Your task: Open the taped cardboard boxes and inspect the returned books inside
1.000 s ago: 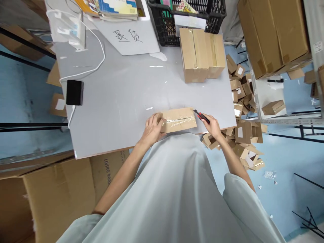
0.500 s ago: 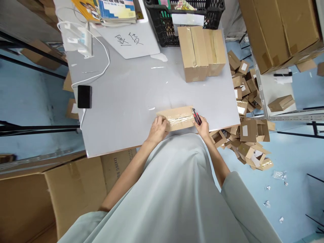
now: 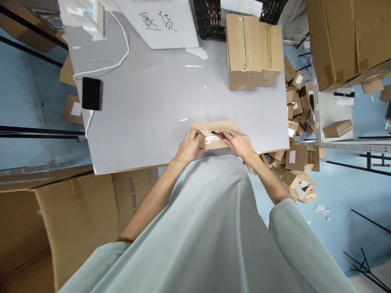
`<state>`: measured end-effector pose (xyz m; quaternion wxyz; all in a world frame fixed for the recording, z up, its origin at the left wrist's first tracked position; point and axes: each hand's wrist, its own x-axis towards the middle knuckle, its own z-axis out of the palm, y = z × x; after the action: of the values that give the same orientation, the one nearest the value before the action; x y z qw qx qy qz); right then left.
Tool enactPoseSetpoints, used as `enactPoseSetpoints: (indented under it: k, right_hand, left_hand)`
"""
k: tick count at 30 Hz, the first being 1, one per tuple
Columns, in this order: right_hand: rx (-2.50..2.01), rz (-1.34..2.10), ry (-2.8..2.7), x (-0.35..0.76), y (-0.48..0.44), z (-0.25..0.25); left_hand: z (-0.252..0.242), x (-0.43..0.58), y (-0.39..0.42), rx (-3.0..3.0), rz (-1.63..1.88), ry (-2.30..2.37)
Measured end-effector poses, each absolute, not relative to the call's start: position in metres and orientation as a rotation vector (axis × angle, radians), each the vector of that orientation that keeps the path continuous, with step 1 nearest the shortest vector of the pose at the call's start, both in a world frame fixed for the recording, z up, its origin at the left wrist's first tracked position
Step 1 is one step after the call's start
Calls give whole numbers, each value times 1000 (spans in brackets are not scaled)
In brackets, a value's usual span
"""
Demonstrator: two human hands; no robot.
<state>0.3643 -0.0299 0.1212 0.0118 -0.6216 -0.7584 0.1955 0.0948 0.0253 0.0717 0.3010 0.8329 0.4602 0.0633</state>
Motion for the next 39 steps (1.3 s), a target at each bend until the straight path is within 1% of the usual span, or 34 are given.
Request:
enactPoseSetpoints:
  k: [5,12,19,26,39]
  right_hand:
    - [-1767,477,-2785,345,2,136]
    - [-1511,410,-3024,321,29,136]
    - [-1489,337,-3069,307,25,139]
    - [-1576,415,-3023,306,20,142]
    - [-1587,347,-3060,299,19,141]
  left_hand:
    - [68,80,32,2111,320,1229]
    - [57,68,42,2060,220,1238]
    - [53,65,43,2018,222,1217]
    - [47,65,44,2032,186,1226]
    - [47,65,44,2014,174,1224]
